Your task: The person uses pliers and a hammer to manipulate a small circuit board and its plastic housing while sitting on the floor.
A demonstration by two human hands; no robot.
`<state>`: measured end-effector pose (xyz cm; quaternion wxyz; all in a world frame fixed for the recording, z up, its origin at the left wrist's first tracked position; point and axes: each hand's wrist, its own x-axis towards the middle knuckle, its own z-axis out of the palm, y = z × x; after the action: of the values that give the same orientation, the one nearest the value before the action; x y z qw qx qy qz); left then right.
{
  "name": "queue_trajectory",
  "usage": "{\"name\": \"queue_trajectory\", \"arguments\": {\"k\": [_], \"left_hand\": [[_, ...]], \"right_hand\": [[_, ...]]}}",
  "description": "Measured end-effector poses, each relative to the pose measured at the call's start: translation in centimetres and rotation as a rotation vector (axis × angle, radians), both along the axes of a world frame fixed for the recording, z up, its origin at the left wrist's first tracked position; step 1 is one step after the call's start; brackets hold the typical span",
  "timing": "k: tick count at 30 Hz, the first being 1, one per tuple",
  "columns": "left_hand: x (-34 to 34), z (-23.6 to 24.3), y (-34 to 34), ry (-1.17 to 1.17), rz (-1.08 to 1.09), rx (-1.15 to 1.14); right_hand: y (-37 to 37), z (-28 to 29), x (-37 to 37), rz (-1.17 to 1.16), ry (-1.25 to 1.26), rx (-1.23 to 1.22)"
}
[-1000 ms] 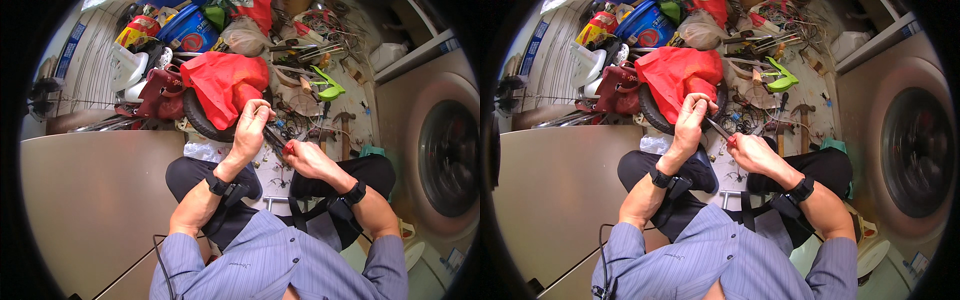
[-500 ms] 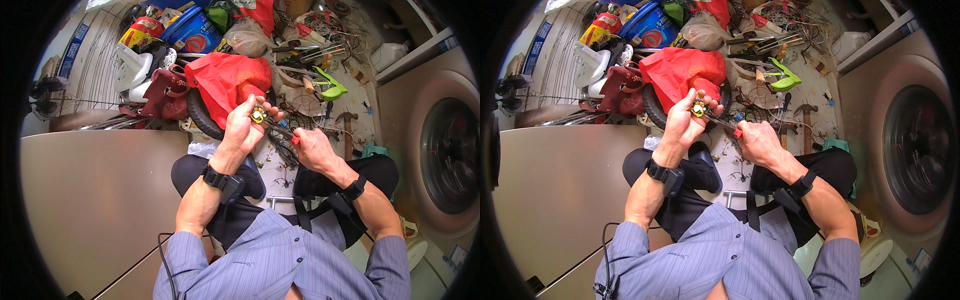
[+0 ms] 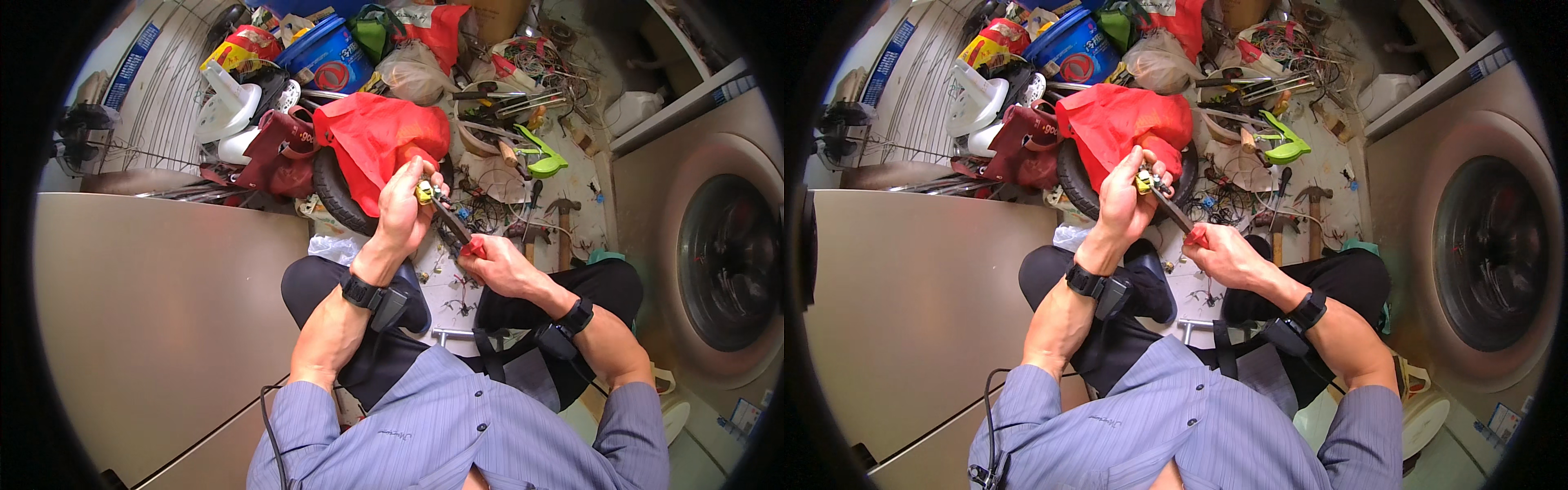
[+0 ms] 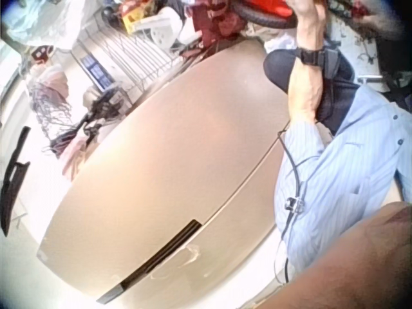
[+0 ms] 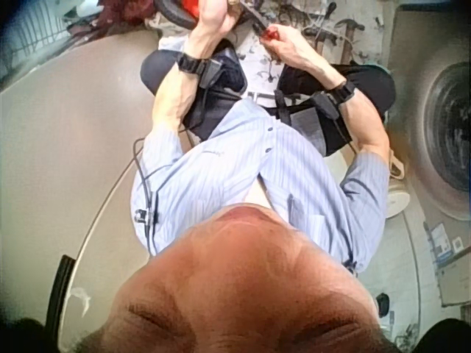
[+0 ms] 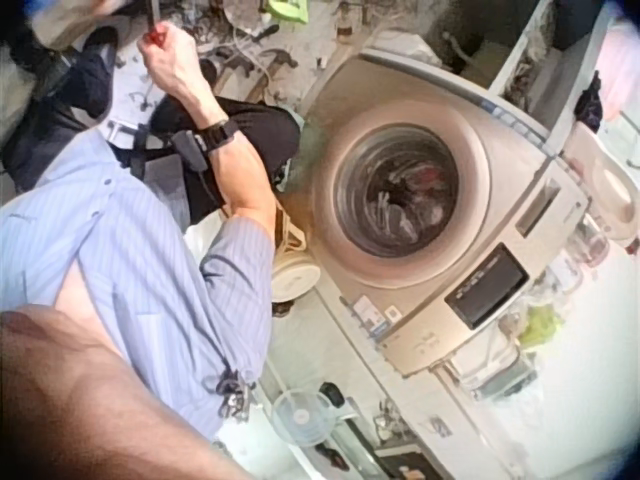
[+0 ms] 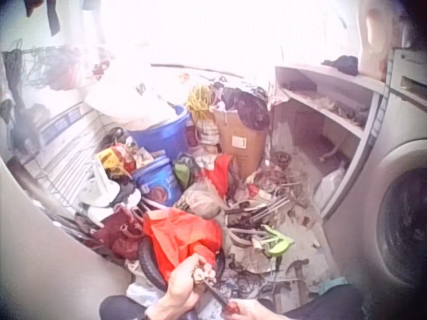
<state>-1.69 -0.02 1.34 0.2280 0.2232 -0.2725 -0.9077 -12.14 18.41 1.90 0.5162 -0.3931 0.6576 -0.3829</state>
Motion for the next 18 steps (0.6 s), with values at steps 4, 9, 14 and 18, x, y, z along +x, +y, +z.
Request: {"name": "queue_trajectory", "arguments": {"k": [4,9,14,18], "left_hand": [[0.0,0.1,-0.2,0.018,0.039,-0.082],[0.6,0.9,-0.4,0.023,0.029,-0.086],[0.0,0.6,-0.1,-0.046,0.080,-0.086],[-0.2,0.6,0.1,-0.125,0.114,-0.107]], "right_hand": [[-0.2,1.1,-0.1,-0.013,-0.127,0.064],[-0.3,1.0,-1.4,-0.069,-0.198,0.032],[-0.3,0.7,-1.7,0.005,-0.402,0.028],[-0.4,0.9,-1.4,-0.035,-0.483,0.021]]}}
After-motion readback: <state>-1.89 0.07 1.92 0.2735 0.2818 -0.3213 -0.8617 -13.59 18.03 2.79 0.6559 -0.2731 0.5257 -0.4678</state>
